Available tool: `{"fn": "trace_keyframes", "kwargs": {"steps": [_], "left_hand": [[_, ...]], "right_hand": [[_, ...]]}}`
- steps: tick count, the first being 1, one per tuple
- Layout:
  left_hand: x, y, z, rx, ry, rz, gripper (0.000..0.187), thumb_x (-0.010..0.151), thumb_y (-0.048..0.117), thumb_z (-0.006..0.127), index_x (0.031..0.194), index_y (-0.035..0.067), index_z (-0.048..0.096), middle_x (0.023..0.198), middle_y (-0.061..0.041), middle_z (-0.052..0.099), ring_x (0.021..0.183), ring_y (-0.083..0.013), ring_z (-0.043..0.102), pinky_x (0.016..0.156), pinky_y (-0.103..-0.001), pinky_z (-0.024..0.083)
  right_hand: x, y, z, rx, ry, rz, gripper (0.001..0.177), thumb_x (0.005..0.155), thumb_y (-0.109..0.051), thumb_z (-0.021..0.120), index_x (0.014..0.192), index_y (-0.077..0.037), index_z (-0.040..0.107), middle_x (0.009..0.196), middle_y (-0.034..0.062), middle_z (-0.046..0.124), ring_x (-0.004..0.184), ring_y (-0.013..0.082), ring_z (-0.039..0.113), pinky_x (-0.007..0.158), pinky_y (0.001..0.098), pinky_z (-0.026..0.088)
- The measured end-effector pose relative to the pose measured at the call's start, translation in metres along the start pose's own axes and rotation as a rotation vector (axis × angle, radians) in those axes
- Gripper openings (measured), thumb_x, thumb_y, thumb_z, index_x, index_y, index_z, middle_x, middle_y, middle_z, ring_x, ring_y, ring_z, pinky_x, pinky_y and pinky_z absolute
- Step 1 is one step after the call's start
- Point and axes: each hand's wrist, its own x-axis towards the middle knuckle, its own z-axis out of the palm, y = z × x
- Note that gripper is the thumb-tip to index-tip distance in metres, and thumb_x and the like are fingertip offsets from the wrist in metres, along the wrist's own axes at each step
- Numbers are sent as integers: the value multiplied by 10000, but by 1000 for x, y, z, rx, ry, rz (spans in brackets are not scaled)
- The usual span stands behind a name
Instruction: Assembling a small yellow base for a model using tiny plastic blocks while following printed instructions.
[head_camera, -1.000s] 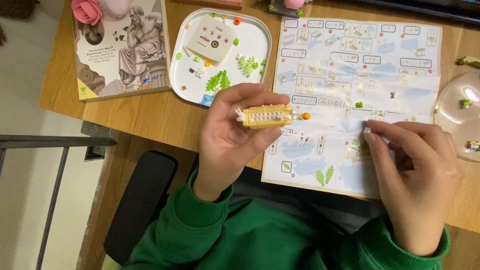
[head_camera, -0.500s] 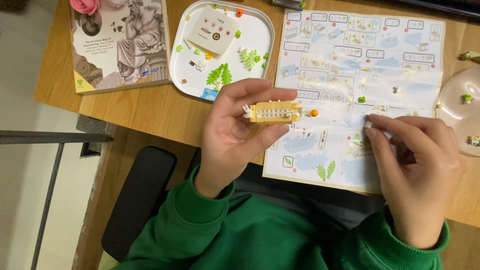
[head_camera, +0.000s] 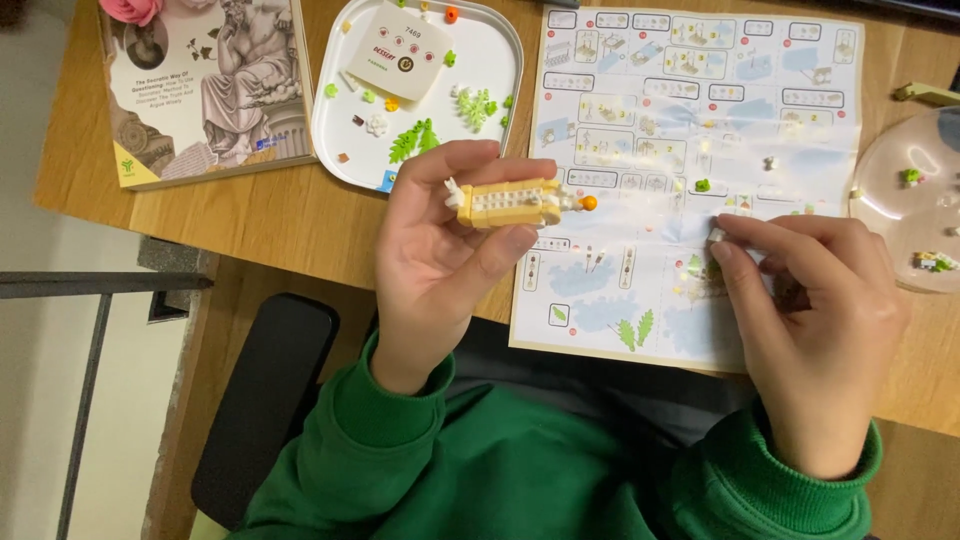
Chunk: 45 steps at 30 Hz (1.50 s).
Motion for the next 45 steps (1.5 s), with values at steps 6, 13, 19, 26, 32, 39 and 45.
{"fn": "trace_keyframes", "kwargs": {"steps": [6,13,19,26,32,39,45], "left_hand": [[-1,0,1,11,3,-4,396,956,20,633,1291,58,426,1243,-260,617,1153,-282,639,1010,-367,598],[-3,1,3,17,32,-46,397,952,57,637,1292,51,433,1227,-239,634,1025,-291,689,961,-340,590],[-3,-2,0,224,-20,34,400,1003,117,605,1375,83,464,1217,-174,646,1163,-214,632,975,-294,594],[5,-27,19,1111,-82,299,567,968,65,727,1413,75,376,1232,-117,639,845,-146,644,876,-301,646],[2,-30,23,1339,-48,435,539,1013,79,776,1402,77,404,1267,-83,662,1174,-194,692,1040,-315,601],[-2,-30,17,1206,-84,404,432,1061,126,688,1396,109,416,1283,-66,642,1057,-169,698,961,-310,628],[-3,-22,18,1048,-71,421,310,1013,175,679,1266,92,520,1133,-32,667,838,-134,663,832,-284,592]], "right_hand": [[0,1,-1,-3,-6,4,163,1030,38,759,1191,18,757,1075,167,608,953,268,535,834,353,443],[0,-2,-1,5,-8,33,168,1031,48,758,1196,18,758,1083,164,607,999,271,536,811,340,441],[-1,0,1,10,13,28,189,1030,70,776,1214,29,762,1072,163,610,938,250,528,786,324,438],[-3,2,2,-4,30,0,185,1038,63,786,1221,60,761,1064,181,621,898,251,548,730,323,450],[-7,6,2,12,68,-81,154,1063,106,781,1215,98,757,1088,210,621,937,280,567,766,346,463],[-77,-6,1,186,470,-372,107,898,181,578,951,109,638,756,211,570,640,304,487,660,426,369],[-108,19,120,-80,-437,-92,267,872,-288,593,1102,-161,641,942,79,672,717,292,634,571,422,498]]}}
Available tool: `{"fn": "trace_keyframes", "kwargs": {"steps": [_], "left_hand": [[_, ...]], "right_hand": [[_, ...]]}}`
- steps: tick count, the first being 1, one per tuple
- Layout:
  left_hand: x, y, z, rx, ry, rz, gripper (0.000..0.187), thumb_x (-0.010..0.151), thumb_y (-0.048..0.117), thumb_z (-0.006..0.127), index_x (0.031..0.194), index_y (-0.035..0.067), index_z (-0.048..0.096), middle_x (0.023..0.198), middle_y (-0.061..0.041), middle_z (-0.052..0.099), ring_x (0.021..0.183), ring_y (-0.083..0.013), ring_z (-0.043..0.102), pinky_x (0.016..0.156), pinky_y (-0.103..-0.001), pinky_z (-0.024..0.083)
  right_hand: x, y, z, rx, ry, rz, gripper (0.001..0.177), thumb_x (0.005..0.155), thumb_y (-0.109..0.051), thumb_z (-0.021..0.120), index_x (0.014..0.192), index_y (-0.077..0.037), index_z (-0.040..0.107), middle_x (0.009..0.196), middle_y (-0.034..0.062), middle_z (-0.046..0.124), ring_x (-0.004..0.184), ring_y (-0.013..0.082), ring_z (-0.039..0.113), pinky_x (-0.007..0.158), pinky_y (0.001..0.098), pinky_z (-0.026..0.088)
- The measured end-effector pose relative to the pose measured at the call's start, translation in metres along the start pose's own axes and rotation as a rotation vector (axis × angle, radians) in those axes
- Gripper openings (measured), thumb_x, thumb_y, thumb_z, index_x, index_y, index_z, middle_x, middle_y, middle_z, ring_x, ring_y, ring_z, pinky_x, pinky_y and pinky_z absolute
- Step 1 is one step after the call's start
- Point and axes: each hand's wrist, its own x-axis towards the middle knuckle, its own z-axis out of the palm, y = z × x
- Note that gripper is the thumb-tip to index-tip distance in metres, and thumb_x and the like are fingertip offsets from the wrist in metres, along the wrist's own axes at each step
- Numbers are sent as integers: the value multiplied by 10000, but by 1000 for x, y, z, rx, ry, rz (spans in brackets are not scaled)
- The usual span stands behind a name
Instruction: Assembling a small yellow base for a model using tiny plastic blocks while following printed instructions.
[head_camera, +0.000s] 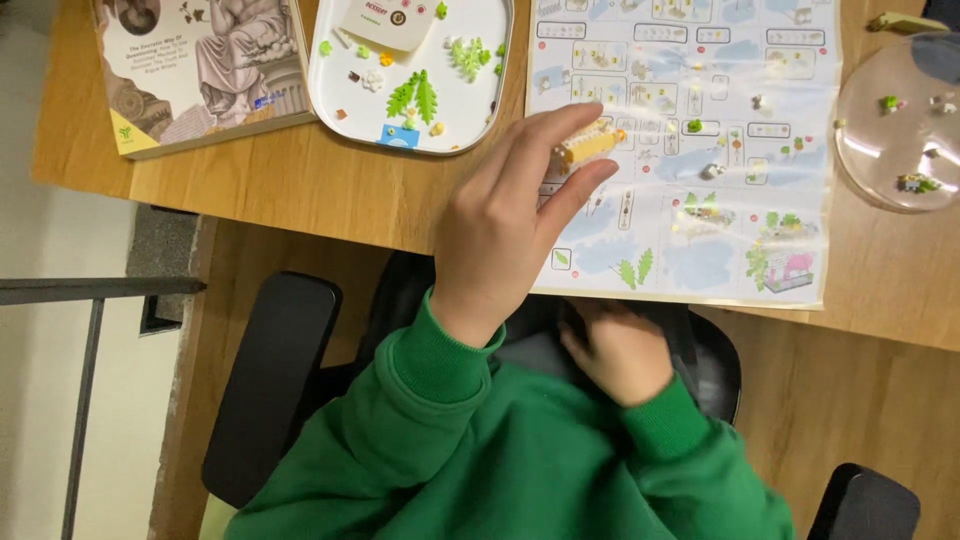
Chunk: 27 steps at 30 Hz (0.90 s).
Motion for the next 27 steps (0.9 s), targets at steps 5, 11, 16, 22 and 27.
{"fn": "trace_keyframes", "kwargs": {"steps": [5,11,16,22,27], "left_hand": [[-3,-3,-3,-6,45,-3,381,929,216,770,1217,88,557,1183,-14,685,1022,-141,727,923,-257,620],[-2,0,-8,-178,40,-70,425,903,127,791,1202,52,498,1240,-68,649,1090,-173,718,949,-251,612],[-1,3,-7,-189,38,-94,325,933,108,737,1174,51,527,1220,-56,665,1104,-148,697,978,-247,581],[1,5,-9,-145,-1,-53,259,951,63,718,1139,64,540,1218,-59,671,1118,-180,699,971,-266,566],[3,4,-9,-162,-8,40,258,924,0,752,1124,20,589,1167,-118,682,1069,-220,709,972,-304,580]], "right_hand": [[6,23,42,-83,-202,168,398,862,-395,546,1190,-172,583,1092,151,673,841,401,667,600,535,543],[6,26,45,50,-192,193,323,868,-378,559,1111,-184,646,1067,113,700,877,376,666,664,490,531],[5,27,45,197,-184,228,266,875,-361,572,1032,-196,710,1042,75,726,914,350,665,728,446,518],[-12,-54,-82,1105,-3,229,307,818,-94,697,1113,-10,720,801,93,667,593,115,644,479,185,533],[-5,-65,-118,1077,364,271,322,732,-39,744,1027,42,643,643,124,656,469,132,613,439,172,513]]}}
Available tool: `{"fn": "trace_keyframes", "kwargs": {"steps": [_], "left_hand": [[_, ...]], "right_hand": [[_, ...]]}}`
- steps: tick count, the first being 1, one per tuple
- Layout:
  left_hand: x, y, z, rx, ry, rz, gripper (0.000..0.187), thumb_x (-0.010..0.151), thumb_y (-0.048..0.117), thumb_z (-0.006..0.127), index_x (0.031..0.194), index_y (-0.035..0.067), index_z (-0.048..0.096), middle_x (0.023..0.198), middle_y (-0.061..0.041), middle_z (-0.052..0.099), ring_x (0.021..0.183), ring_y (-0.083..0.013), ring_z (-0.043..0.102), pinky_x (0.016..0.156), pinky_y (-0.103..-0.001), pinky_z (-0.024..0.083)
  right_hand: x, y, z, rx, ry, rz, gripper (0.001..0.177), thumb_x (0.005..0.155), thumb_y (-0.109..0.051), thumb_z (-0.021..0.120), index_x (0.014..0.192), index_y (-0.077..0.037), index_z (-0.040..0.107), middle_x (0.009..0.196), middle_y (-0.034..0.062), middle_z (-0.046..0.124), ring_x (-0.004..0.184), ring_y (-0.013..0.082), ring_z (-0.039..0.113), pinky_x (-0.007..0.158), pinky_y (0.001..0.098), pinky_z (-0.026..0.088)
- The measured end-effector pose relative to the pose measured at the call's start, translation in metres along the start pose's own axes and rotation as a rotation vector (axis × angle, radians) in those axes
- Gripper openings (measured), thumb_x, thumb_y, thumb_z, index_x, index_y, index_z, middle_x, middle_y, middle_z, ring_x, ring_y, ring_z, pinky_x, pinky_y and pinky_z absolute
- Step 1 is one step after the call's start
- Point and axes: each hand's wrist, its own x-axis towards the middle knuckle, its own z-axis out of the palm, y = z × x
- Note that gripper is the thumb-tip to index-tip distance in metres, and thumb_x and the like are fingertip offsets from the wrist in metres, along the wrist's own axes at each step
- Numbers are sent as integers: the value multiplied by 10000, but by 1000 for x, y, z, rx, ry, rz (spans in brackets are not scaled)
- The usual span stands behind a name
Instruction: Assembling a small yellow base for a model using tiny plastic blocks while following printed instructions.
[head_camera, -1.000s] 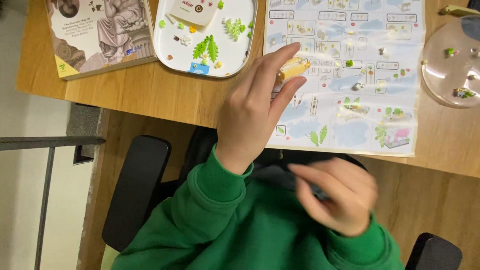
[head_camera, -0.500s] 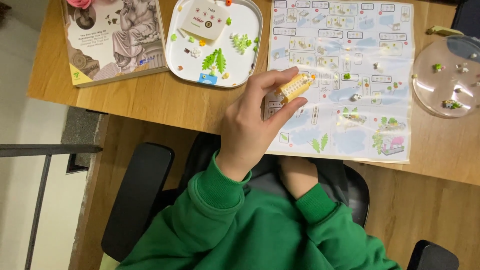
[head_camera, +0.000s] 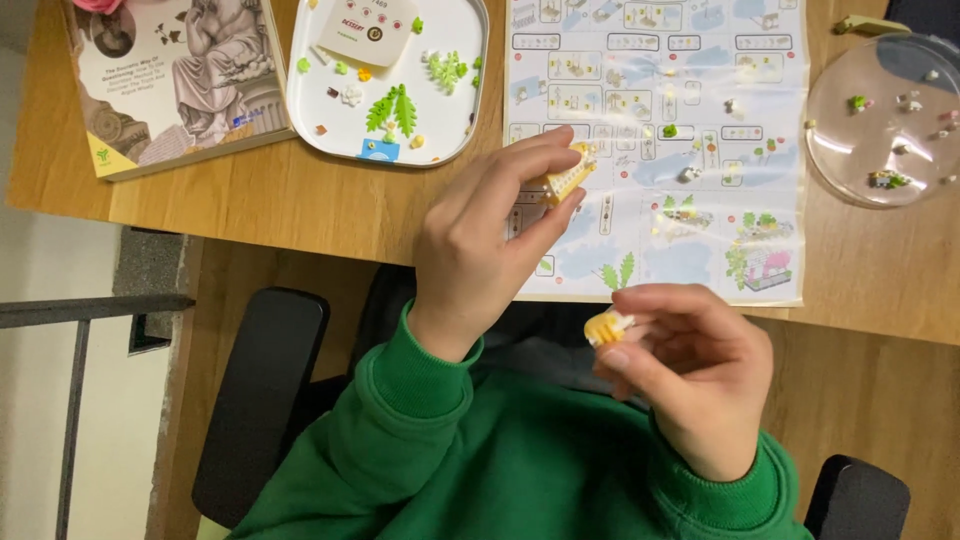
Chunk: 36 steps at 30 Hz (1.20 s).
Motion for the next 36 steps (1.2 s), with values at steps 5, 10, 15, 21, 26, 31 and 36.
{"fn": "trace_keyframes", "kwargs": {"steps": [5,10,15,21,26,31,36], "left_hand": [[2,2,-1,9,-2,40,238,925,15,753,1127,10,626,1138,-121,692,1064,-232,704,980,-324,576],[4,3,-1,10,-33,73,227,935,16,734,1138,-15,637,1138,-137,687,1067,-250,694,977,-342,575],[3,2,1,20,-36,91,232,943,40,729,1148,-10,633,1133,-132,692,1045,-253,698,953,-352,576],[-3,-2,0,88,-48,106,346,1017,111,700,1320,50,544,1146,-108,686,979,-219,689,912,-343,566],[-9,-7,-1,110,-71,117,423,1066,134,690,1422,100,465,1156,-78,653,934,-193,649,894,-332,563],[-8,-6,-1,17,-58,105,478,1046,112,703,1420,55,411,1181,-117,694,1056,-211,718,956,-314,614],[-5,-2,-1,-12,-49,47,386,968,111,732,1261,11,502,1219,-100,670,1088,-226,719,953,-314,601]], "right_hand": [[9,-7,0,8,110,-92,304,711,-58,765,973,20,632,639,104,615,425,124,570,407,159,476],[13,-17,8,16,157,-143,276,725,55,746,963,57,607,800,210,674,672,205,677,487,184,517],[20,-13,5,-24,122,-298,186,790,37,720,899,-17,580,873,165,639,842,243,673,734,278,573],[25,-19,7,152,56,-201,164,841,-16,655,917,-49,513,805,158,589,635,223,671,437,205,529],[31,-10,4,253,36,-165,162,836,6,641,898,-59,506,754,137,555,583,234,639,401,228,511],[33,4,-3,413,24,-100,247,773,19,686,967,-15,537,895,229,650,646,251,686,457,250,548],[36,9,4,360,123,-120,215,795,5,700,952,-10,555,868,198,661,649,244,701,510,269,587]]}}
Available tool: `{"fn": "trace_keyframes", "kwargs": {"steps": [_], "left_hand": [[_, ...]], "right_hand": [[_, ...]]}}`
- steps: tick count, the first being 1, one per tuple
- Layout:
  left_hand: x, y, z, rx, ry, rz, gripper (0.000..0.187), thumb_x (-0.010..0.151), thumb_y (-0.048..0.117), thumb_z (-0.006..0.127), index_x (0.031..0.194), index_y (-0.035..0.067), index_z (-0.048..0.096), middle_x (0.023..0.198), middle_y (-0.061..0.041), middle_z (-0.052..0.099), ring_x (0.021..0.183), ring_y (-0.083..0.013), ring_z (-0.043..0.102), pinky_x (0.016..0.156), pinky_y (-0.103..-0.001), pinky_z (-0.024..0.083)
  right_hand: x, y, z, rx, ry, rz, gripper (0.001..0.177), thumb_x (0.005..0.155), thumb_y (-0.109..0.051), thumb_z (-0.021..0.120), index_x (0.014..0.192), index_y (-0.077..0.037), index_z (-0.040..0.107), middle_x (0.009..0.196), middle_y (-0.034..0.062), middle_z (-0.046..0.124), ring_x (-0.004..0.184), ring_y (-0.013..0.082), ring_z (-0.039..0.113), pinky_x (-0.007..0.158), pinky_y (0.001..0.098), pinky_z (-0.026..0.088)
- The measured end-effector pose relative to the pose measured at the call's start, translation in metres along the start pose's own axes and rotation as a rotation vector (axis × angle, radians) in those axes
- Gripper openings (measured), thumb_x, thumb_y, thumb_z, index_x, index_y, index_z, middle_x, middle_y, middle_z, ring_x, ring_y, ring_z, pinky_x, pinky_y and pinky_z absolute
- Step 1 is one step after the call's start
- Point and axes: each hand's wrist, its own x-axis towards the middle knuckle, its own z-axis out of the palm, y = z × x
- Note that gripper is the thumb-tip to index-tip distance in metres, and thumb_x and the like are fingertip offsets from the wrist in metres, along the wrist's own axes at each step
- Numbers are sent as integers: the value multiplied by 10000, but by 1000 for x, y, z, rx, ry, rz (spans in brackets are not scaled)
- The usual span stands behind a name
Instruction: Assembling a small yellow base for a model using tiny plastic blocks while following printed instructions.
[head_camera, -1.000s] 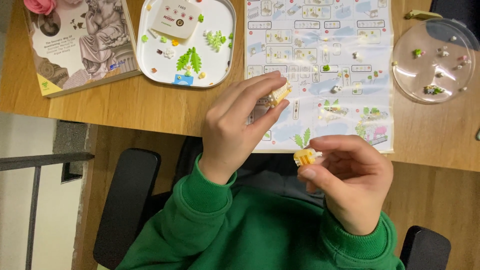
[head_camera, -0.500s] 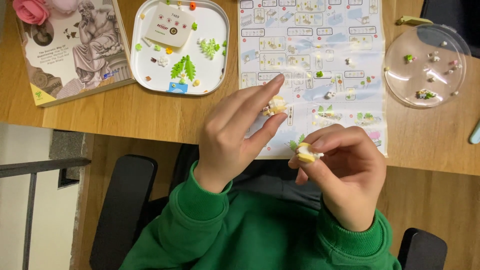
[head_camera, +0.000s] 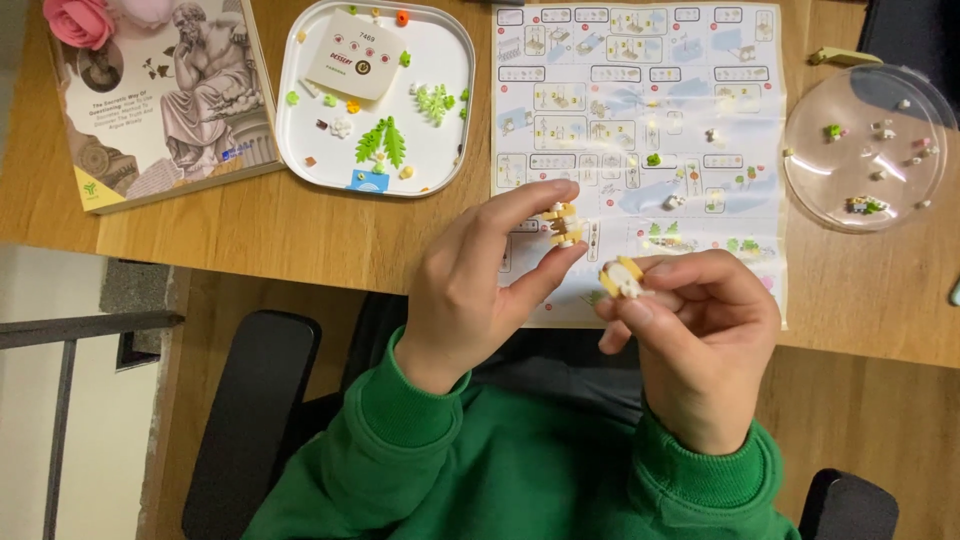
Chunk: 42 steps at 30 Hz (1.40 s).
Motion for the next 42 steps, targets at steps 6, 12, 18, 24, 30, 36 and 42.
{"fn": "trace_keyframes", "kwargs": {"steps": [6,12,18,24,30,36,42], "left_hand": [[2,0,0,26,-15,10,339,970,121,729,1235,31,538,1192,-71,672,889,-197,695,817,-296,603],[4,-1,-3,-71,-46,25,320,968,53,696,1238,11,529,1212,-114,655,1047,-280,695,931,-369,586],[5,3,-6,-104,-45,41,282,985,63,654,1242,-5,559,1215,-128,654,1098,-284,680,974,-389,561],[5,4,-9,-80,-47,24,274,1015,94,596,1276,16,567,1215,-131,650,1065,-273,669,966,-374,548],[4,3,-8,-83,-48,39,270,1045,95,518,1301,17,554,1224,-145,636,1076,-284,670,968,-383,542],[3,3,-8,-90,-37,37,273,1049,88,506,1308,13,548,1229,-152,627,1060,-284,673,959,-377,554],[3,4,-7,-167,14,-3,245,986,52,608,1214,-16,552,1197,-166,659,1076,-302,695,940,-365,579]], "right_hand": [[5,-1,8,-37,133,7,302,835,-24,665,1122,-2,573,940,132,657,657,238,662,672,297,591],[15,-10,19,-33,127,43,268,914,-80,599,1155,37,614,982,162,651,681,210,578,710,279,523],[20,-15,34,-255,77,-34,211,972,-79,526,1123,34,620,986,99,579,639,120,491,682,214,447],[22,-12,30,-344,-3,-92,208,936,-40,578,1126,28,628,1080,135,573,746,155,534,668,213,475],[21,-12,28,-333,6,-83,220,883,-18,647,1095,37,631,1049,152,616,928,194,591,633,217,516],[21,-14,31,-305,49,-24,212,906,-56,621,1098,31,634,914,124,641,765,152,606,686,233,538],[22,-10,27,-182,62,24,227,937,-91,579,1117,43,610,946,150,655,642,159,575,778,282,564]]}}
